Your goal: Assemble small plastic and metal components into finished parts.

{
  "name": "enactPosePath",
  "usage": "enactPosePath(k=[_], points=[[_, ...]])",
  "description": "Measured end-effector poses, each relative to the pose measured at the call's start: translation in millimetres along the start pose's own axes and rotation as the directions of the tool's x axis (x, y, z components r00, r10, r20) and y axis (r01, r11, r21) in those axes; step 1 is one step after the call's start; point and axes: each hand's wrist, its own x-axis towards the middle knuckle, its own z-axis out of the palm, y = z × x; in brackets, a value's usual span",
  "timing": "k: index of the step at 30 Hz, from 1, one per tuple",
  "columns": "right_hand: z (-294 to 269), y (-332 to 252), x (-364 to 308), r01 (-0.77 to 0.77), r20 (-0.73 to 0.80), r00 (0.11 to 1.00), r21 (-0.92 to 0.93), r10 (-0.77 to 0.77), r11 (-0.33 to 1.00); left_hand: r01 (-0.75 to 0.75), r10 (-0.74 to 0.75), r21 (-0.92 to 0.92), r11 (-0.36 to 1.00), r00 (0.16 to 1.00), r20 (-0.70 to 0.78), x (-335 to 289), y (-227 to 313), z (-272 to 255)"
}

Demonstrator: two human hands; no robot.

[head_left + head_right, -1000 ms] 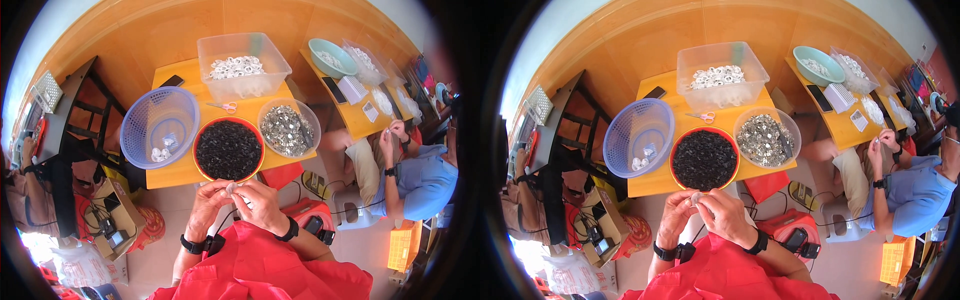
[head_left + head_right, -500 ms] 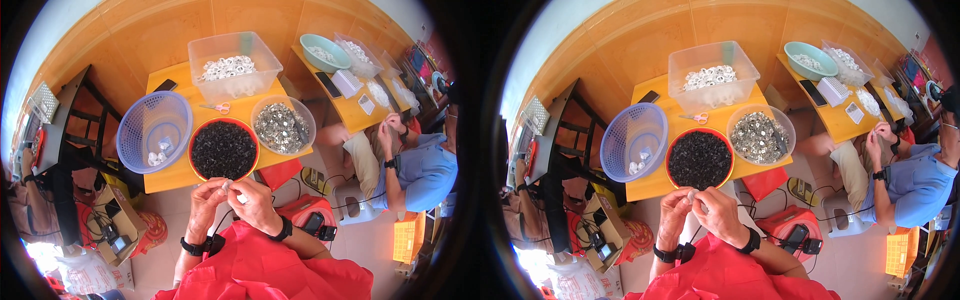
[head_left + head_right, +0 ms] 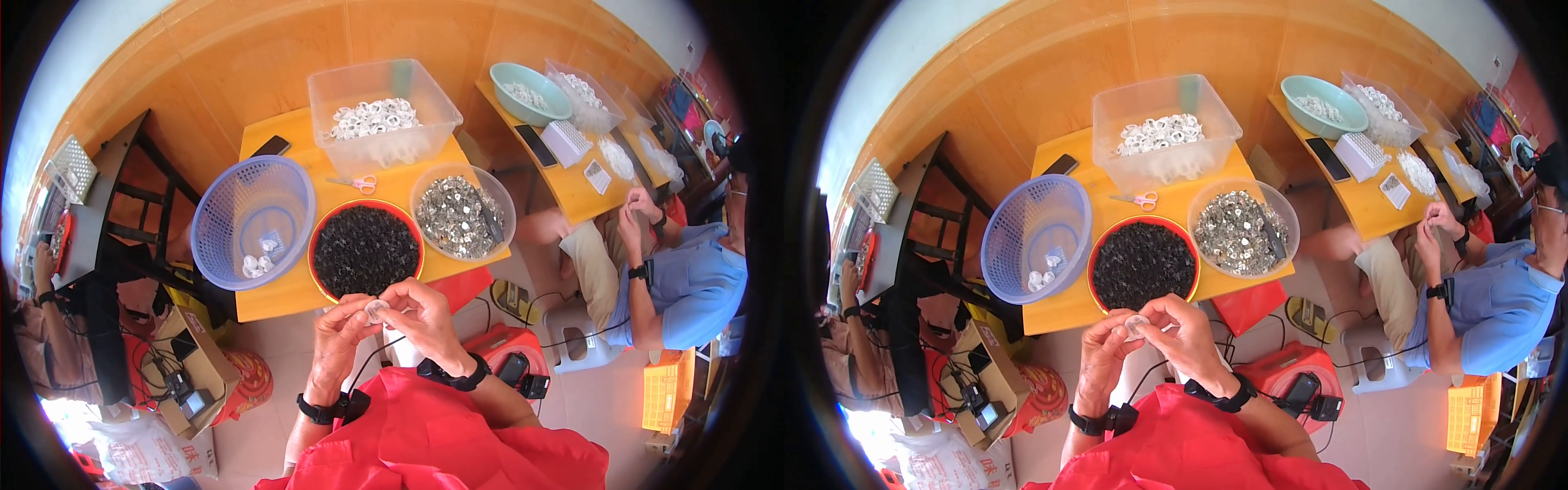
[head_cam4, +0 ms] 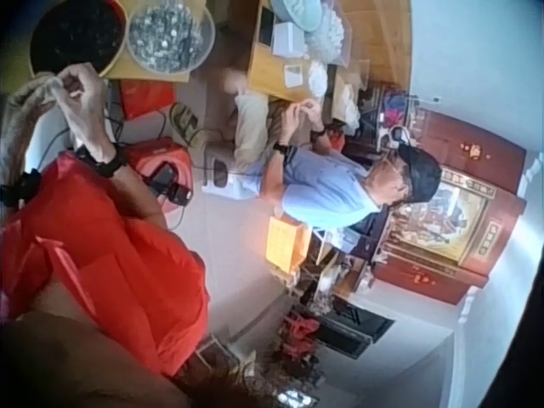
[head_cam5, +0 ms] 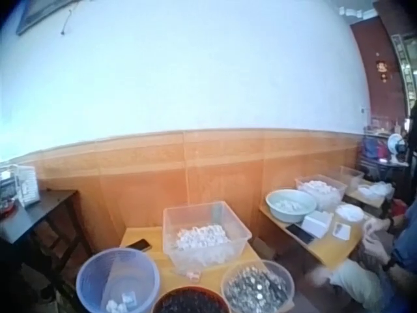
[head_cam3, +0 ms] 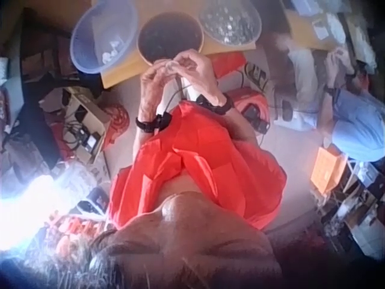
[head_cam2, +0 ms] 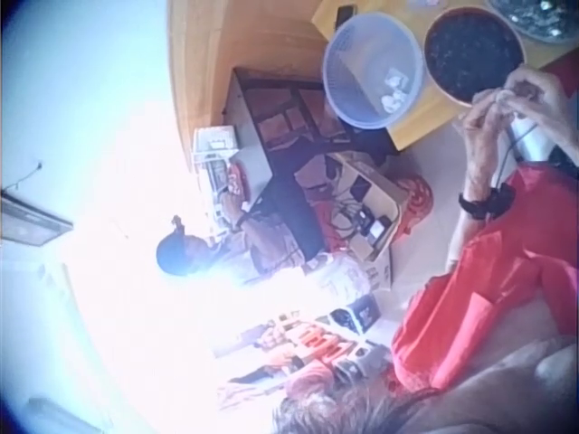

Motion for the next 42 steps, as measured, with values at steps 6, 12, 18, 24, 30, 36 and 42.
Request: enactPosePath(k=[6, 12, 18, 24, 30, 36, 42], points=[[5, 5, -3, -0.019, -0.077, 0.997, 0.028, 0.021, 0.999, 0.018, -0.013, 0.041, 0.999, 0.993, -0.116, -1, 0, 1], [15, 7, -6, -0.006, -0.104, 0.995, 0.019, 0.008, 1.0, -0.019, 0.032, 0.084, 0.996, 0.986, -0.166, -5, 4, 2], [23, 3, -10, 0.089, -0.071, 0.992, -0.161, -0.101, 0.983, -0.16, 0.205, 0.232, 0.959, 0.961, -0.185, -6, -4, -2], [26, 7, -10, 0.136, -0.068, 0.986, -0.214, -0.154, 0.967, -0.167, 0.263, 0.417, 0.893, 0.947, -0.184, -6, -1, 0], [26, 7, -9, 0.101, -0.061, 0.992, -0.167, -0.112, 0.981, -0.155, 0.231, 0.361, 0.92, 0.956, -0.179, -7, 0, -4], [25, 13, -11, 0.084, -0.072, 0.993, -0.132, -0.094, 0.988, -0.173, 0.271, 0.422, 0.89, 0.944, -0.186, -7, -1, -1], [24, 15, -12, 0.057, -0.088, 0.994, -0.113, -0.068, 0.992, -0.183, 0.329, 0.55, 0.815, 0.927, -0.178, -7, -2, 1]])
